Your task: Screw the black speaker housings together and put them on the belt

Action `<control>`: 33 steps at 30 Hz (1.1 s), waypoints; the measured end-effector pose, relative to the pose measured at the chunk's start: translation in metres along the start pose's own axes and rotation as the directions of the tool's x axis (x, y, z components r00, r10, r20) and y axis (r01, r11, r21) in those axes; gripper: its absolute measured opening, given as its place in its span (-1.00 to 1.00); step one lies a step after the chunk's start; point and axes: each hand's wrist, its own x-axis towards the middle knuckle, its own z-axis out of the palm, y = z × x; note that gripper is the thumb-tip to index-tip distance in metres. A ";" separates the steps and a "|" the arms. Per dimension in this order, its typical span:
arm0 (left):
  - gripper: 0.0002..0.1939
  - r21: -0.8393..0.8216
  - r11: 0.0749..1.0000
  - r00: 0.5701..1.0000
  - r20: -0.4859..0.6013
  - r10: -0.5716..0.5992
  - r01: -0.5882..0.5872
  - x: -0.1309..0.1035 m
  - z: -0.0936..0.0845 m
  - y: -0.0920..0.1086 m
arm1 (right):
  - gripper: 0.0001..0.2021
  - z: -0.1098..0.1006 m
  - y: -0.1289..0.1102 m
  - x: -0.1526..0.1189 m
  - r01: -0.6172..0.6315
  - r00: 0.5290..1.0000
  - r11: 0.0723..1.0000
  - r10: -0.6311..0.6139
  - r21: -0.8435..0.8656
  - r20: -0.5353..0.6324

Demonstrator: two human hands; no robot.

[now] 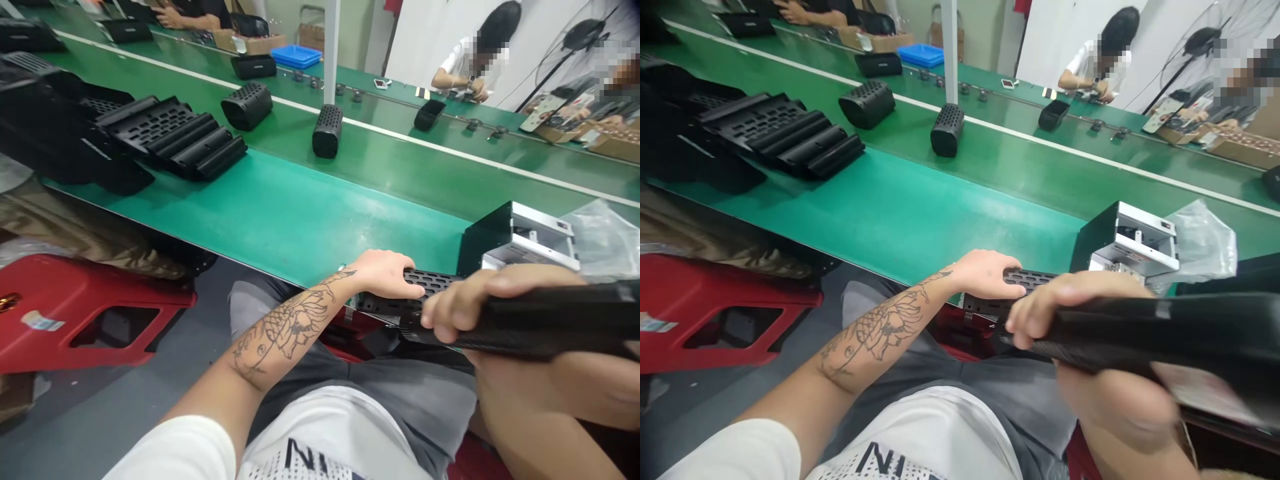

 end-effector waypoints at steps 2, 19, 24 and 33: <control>-0.40 -0.015 1.000 1.000 0.019 0.024 -0.024 0.001 -0.001 -0.001 | -0.40 0.018 0.014 0.016 -0.005 0.988 0.996 -0.009 0.093 0.153; -0.91 -0.117 0.982 0.989 -0.020 0.144 -0.146 0.021 0.011 -0.011 | -0.55 0.062 0.031 0.025 -0.034 0.999 0.995 0.036 0.094 -0.023; -0.90 -0.142 0.981 0.991 -0.017 0.133 -0.134 0.019 0.010 -0.011 | -0.55 0.061 0.034 0.024 -0.018 1.000 0.994 0.016 0.112 0.014; -0.81 -0.142 0.983 0.993 -0.015 0.117 -0.118 0.031 0.018 -0.018 | -0.53 0.049 0.038 0.022 -0.087 0.992 0.994 0.081 0.063 0.096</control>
